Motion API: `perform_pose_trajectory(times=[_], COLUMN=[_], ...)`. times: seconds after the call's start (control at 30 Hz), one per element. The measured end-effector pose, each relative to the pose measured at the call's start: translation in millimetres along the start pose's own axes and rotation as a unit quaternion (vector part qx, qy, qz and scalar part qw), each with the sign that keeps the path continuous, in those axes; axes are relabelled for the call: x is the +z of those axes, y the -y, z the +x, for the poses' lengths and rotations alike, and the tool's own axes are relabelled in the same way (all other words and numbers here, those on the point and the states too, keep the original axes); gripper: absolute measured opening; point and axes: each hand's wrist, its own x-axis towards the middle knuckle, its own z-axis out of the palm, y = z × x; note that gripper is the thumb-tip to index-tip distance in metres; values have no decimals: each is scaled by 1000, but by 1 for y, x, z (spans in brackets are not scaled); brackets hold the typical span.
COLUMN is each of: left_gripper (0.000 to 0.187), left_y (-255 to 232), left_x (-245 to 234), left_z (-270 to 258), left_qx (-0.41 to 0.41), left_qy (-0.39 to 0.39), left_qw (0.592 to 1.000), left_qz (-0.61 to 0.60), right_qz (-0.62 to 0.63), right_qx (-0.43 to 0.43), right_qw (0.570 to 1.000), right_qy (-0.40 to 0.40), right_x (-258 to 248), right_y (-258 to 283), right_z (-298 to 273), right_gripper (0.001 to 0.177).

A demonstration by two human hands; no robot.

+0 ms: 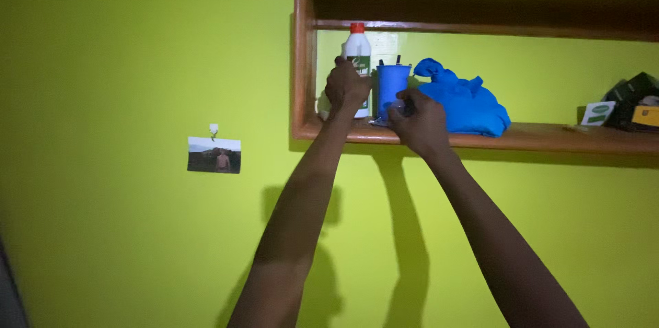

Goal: The person removes several containers from a wall shelf, opens each one by hand, and places the containers and lids on a wooden table. Items handled include a red-capped bottle, a clear jar with a blue lid, a blue bucket, and multiple small jars and tubs.

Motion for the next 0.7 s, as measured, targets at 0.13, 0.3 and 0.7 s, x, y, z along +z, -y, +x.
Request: perform_pose_trajectory(times=[0.13, 0.3, 0.7], left_gripper=[78, 70, 72], left_y=[-18, -47, -67], left_x=[-31, -72, -106], left_z=[-17, -40, -120], left_qx=[37, 36, 108], left_qy=[-22, -4, -53], left_qw=[999, 998, 980], left_qz=[-33, -51, -156], right_qz=[13, 99, 267], right_qx=[-11, 12, 79], right_qw=[1000, 994, 959], right_qy=[-17, -44, -58], right_x=[-6, -14, -64], right_y=[11, 23, 21], right_z=[-3, -8, -37], right_gripper=[42, 47, 56])
